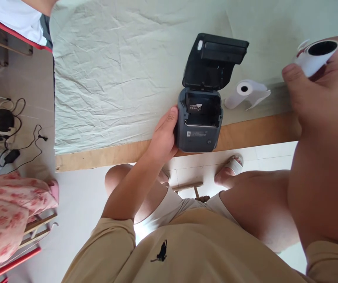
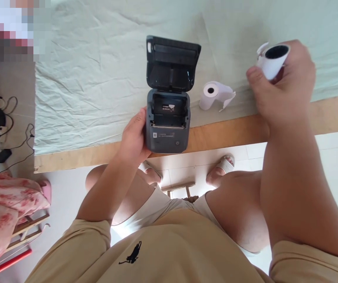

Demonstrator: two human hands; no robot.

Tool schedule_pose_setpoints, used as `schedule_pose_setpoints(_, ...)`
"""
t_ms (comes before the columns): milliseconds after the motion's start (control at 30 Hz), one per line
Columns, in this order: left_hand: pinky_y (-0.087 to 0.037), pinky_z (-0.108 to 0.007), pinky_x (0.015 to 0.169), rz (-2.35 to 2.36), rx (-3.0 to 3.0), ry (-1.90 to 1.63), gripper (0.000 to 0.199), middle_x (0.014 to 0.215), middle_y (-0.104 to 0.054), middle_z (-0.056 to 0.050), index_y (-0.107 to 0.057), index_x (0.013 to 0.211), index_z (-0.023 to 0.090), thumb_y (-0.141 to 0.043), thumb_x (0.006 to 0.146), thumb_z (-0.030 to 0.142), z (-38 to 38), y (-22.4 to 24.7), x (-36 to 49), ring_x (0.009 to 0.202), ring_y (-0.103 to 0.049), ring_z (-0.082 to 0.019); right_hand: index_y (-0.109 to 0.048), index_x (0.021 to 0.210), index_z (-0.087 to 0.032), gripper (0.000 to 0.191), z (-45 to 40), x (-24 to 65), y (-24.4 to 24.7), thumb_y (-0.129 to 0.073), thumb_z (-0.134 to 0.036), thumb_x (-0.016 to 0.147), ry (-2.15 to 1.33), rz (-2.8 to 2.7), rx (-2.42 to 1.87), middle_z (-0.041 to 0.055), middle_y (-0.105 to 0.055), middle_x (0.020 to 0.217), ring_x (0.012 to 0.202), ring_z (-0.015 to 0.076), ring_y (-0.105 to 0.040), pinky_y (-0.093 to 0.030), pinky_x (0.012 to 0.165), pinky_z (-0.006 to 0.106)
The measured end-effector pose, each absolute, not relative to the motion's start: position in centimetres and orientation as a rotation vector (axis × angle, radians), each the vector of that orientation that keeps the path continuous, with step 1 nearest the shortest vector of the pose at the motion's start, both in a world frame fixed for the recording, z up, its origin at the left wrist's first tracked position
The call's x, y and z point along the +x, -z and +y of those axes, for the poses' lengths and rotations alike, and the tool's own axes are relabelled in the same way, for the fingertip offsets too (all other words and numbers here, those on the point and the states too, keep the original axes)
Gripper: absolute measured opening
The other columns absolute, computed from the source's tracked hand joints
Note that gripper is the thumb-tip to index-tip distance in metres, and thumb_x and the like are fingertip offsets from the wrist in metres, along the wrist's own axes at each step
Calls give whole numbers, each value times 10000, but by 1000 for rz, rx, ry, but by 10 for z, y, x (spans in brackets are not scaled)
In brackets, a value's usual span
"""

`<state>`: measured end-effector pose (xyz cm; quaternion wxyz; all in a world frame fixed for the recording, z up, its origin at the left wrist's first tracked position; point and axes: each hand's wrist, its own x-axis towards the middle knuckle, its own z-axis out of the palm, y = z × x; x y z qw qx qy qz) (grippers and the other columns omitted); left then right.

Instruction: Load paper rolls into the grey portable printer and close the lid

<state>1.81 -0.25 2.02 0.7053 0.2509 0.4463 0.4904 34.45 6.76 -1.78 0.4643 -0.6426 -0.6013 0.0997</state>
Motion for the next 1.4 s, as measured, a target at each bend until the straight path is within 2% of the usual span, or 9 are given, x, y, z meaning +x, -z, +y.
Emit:
schedule_pose_setpoints(100,-762,-455,1103,990,571,-1092,306,1050,-911,-40,-825,1070,230,-726,1117,516,-2,-19,18,1270,-888,-305,-726,1182,-306,561,65,346,14,-1003,-238,700,-141,-1382,-1847,63,-786,1043,921,281,-742,-577,805,470)
schedule_pose_setpoints(267,-756,-451,1108,990,594,-1085,337,1075,-907,-40,-831,1084,231,-731,1112,552,-3,-19,17,1259,-888,-302,-784,1427,-374,517,39,335,-9,-802,-276,920,14,-1661,-1571,66,-843,1334,1248,371,-817,-594,1007,523)
schedule_pose_setpoints(433,-769,-426,1013,991,615,-1115,350,1031,-894,-26,-836,1045,238,-694,1135,544,-4,-16,16,1118,-905,-276,-772,1362,-306,465,30,290,-9,-780,-325,898,94,-1843,-1252,124,-829,1256,1114,364,-811,-608,975,532)
schedule_pose_setpoints(633,-759,-419,1094,1003,579,-1139,310,954,-878,-8,-809,984,243,-738,1116,514,-4,-15,17,1217,-898,-278,-614,1457,-327,780,43,268,20,-928,-309,743,-267,-1785,-1600,90,-778,1173,1012,319,-757,-604,896,492)
schedule_pose_setpoints(800,-774,-386,920,982,611,-1097,368,1003,-885,-21,-836,1073,238,-694,1129,574,-4,-15,17,1048,-902,-256,-610,1126,-322,577,45,273,15,-983,-502,725,-344,-1518,-1405,48,-735,1013,842,267,-694,-578,736,452)
schedule_pose_setpoints(933,-765,-393,925,964,578,-1093,311,1003,-879,-25,-819,1053,233,-706,1118,516,-3,-19,17,1061,-898,-268,-776,1237,-331,478,37,257,-10,-853,-666,906,-173,-1490,-1062,60,-783,1170,1025,286,-765,-647,852,491)
schedule_pose_setpoints(1133,-735,-456,1130,890,683,-1034,363,1130,-895,-63,-799,1109,248,-929,937,541,-6,-25,13,1384,-839,-361,-775,1274,-368,361,12,216,-28,-835,-333,919,-131,-1748,-940,-3,-860,1132,889,238,-806,-644,726,412)
schedule_pose_setpoints(1267,-745,-395,912,920,722,-1019,369,1048,-870,-48,-787,1172,259,-915,948,522,-8,-25,11,1131,-887,-311,-724,1041,-320,140,12,210,-24,-741,-228,938,-111,-1930,-1169,-8,-891,1068,936,279,-855,-657,794,464)
schedule_pose_setpoints(1400,-718,-382,828,936,733,-994,330,997,-838,-38,-776,1156,267,-879,969,519,-8,-26,11,988,-868,-275,-703,913,-307,195,15,212,-25,-653,-119,923,-143,-1961,-1127,-38,-901,1026,958,257,-882,-656,853,458)
